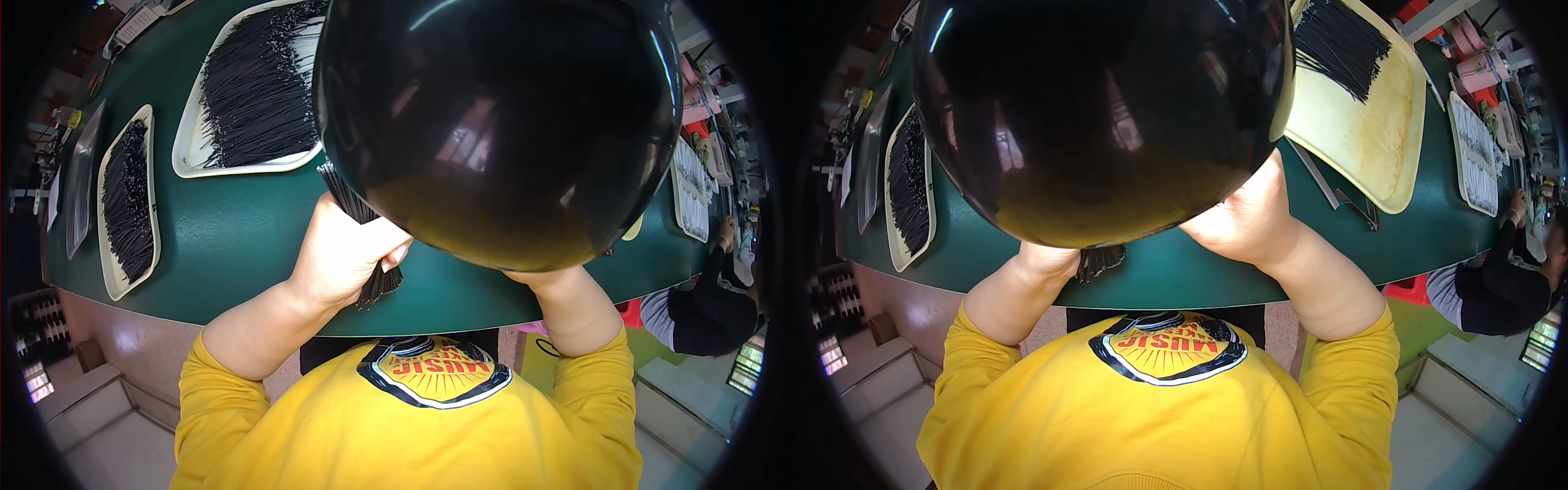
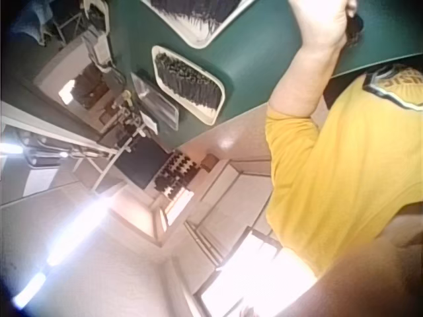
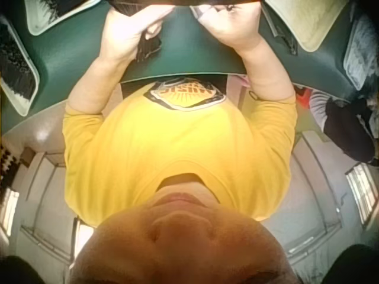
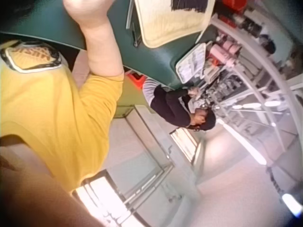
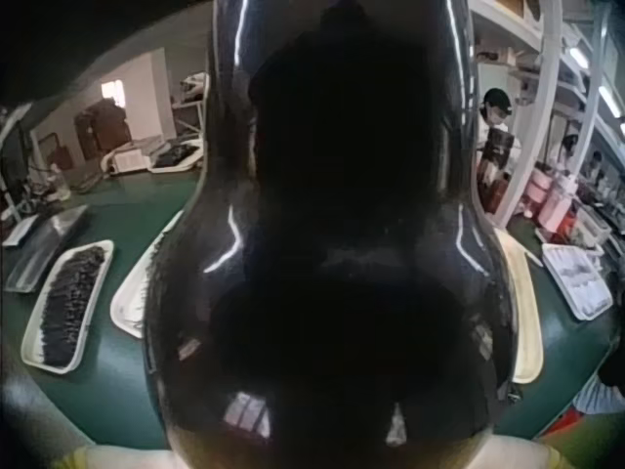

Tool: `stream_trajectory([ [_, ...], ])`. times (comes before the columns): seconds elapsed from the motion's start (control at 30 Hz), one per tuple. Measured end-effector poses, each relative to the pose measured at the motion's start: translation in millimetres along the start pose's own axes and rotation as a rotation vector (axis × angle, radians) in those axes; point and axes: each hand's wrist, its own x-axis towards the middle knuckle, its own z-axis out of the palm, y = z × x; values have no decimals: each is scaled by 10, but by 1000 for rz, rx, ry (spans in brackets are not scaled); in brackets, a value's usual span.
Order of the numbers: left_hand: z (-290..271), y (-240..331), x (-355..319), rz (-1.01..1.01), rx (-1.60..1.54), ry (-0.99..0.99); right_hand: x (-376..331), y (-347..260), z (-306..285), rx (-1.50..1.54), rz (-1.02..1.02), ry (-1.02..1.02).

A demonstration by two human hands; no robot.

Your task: The person places a tray of filaments onto a workbench, gathers a bundle of filaments from a tray by hand, and aligns them under a desk lamp.

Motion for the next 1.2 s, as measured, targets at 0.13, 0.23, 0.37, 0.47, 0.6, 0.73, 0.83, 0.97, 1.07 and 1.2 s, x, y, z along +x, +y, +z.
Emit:
stream_trajectory([
  [0.13, -73, -75, 24, -29, -61, -63, -53, 74, 29, 46, 21, 46],
  [0.23, -90, -92, 30, -60, -109, -88, -1, -10, -2, 12, 4, 29],
  [0.37, -69, -80, 14, -28, -72, -64, -29, 22, 5, -1, 46, -13],
  [0.47, -163, -165, 10, 77, 210, -41, -76, 165, 4, -27, -10, -13],
  [0.6, -25, -74, 17, 150, 352, 60, -24, 14, -58, -51, 73, -73],
  [0.73, 19, -150, 50, 569, 356, 107, 75, -99, -66, -87, 122, -168],
  [0.83, -39, -58, -12, 431, 396, 41, -49, 49, -36, 2, 90, -76],
  [0.97, -58, -8, -18, 164, 239, -51, -107, 51, 1, 142, 108, -14],
  [1.07, -50, -38, 6, 38, 33, -80, -243, 154, 33, 269, 145, 81],
  [1.2, -55, -62, 16, -83, -62, -108, -224, 137, -3, 195, 123, 120],
])
